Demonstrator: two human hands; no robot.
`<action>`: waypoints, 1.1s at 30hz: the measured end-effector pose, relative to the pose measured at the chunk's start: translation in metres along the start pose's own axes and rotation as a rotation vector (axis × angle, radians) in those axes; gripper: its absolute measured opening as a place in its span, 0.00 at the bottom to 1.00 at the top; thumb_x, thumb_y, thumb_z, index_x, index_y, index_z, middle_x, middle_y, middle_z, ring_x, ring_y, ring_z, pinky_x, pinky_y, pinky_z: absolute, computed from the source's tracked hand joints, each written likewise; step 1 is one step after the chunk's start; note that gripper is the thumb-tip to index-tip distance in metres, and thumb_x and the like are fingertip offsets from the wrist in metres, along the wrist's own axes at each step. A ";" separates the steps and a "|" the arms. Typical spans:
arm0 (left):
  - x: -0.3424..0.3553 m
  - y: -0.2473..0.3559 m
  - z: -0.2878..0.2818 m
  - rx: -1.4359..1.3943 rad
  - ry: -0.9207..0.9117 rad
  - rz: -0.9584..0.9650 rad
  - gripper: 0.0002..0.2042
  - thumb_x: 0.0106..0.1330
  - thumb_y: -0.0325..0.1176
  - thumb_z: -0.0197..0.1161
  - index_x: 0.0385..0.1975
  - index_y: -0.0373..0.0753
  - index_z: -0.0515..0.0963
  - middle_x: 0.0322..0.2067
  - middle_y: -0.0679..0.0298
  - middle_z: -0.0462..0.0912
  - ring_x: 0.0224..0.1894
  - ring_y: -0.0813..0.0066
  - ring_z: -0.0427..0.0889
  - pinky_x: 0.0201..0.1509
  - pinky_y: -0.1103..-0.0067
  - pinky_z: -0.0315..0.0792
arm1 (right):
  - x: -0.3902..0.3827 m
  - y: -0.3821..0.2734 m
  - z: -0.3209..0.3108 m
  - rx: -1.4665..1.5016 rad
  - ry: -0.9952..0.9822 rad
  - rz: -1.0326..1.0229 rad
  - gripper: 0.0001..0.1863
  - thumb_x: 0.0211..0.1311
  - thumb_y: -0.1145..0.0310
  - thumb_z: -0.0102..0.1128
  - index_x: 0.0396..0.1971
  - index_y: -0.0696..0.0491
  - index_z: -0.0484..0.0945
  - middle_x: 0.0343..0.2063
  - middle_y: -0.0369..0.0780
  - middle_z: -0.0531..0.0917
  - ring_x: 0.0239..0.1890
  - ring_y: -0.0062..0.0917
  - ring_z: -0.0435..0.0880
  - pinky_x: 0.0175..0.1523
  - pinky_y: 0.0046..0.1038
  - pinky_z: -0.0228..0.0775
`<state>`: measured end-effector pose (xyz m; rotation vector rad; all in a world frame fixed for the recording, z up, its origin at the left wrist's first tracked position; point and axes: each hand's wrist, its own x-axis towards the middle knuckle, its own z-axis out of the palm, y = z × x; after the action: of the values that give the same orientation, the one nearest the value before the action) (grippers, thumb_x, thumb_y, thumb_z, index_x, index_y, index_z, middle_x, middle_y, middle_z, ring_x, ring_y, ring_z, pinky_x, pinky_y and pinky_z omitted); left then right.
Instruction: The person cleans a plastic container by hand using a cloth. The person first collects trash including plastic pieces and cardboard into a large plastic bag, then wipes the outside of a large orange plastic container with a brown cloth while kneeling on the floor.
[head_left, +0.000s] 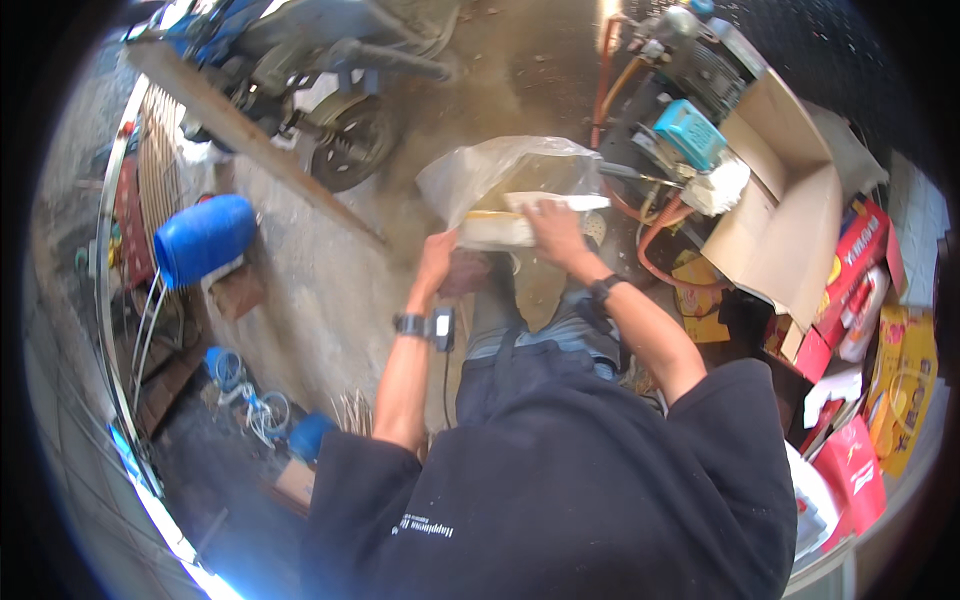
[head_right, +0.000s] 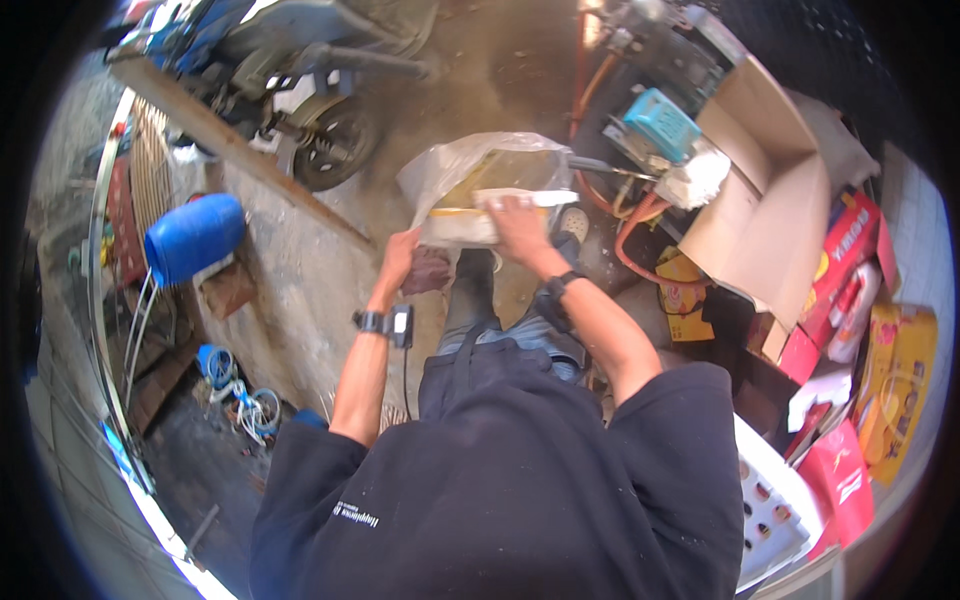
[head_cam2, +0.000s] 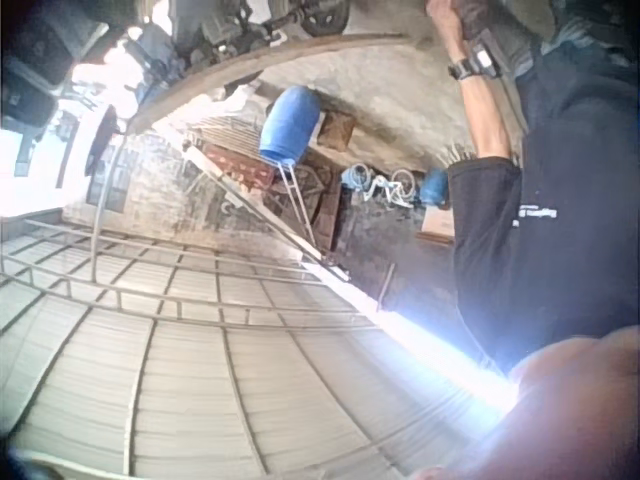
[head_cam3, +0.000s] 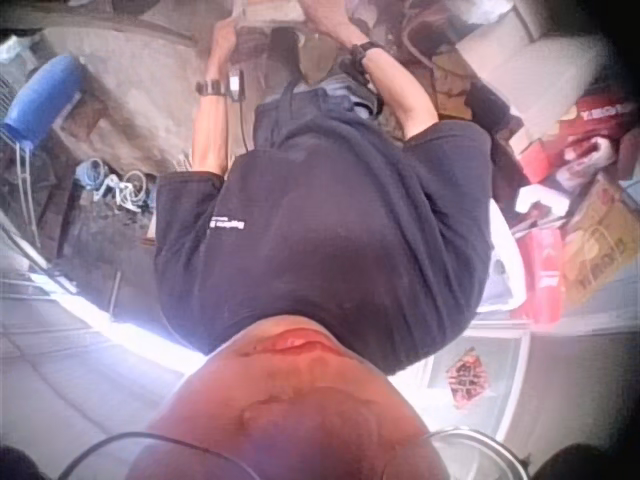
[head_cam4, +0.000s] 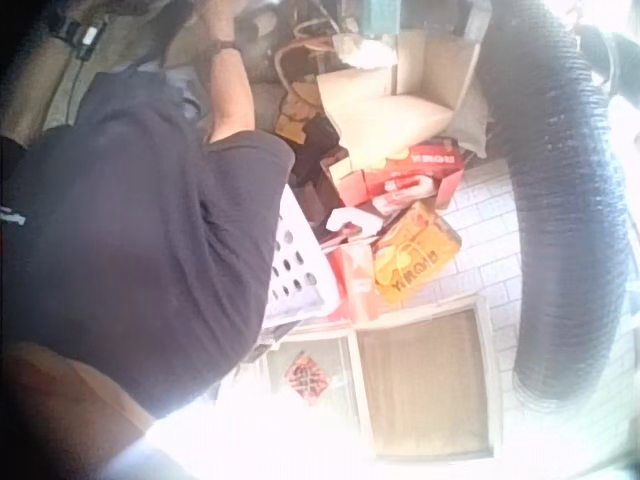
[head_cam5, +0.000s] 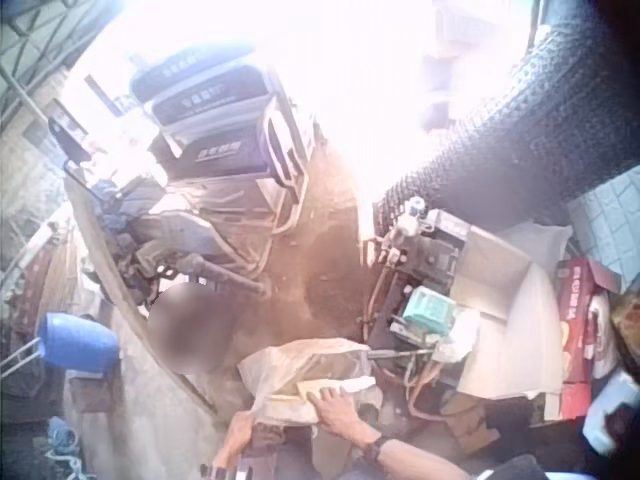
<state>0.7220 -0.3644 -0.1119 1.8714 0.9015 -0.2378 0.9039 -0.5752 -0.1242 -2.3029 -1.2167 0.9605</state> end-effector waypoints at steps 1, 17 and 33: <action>-0.003 0.006 -0.006 -0.017 -0.008 0.191 0.15 0.68 0.35 0.48 0.34 0.27 0.75 0.22 0.58 0.77 0.28 0.75 0.68 0.34 0.73 0.68 | 0.009 -0.008 0.009 -0.005 0.112 -0.071 0.42 0.39 0.65 0.71 0.60 0.49 0.64 0.50 0.47 0.71 0.58 0.43 0.68 0.64 0.49 0.56; -0.119 0.157 -0.108 -0.467 0.423 0.054 0.19 0.73 0.41 0.49 0.42 0.26 0.76 0.35 0.59 0.82 0.32 0.75 0.81 0.36 0.79 0.76 | -0.026 0.038 -0.103 0.918 0.363 -0.059 0.17 0.58 0.60 0.63 0.44 0.54 0.81 0.42 0.44 0.84 0.42 0.31 0.84 0.45 0.29 0.75; -0.165 0.190 -0.150 -0.443 0.649 0.094 0.21 0.71 0.44 0.52 0.45 0.27 0.76 0.37 0.58 0.81 0.35 0.70 0.81 0.41 0.78 0.74 | -0.039 0.407 0.026 1.771 1.145 1.015 0.35 0.54 0.54 0.69 0.53 0.65 0.69 0.48 0.46 0.78 0.47 0.33 0.77 0.46 0.44 0.74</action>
<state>0.7014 -0.3572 0.1801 1.5713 1.1724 0.6179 1.1052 -0.8363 -0.3668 -1.1523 1.0624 0.3080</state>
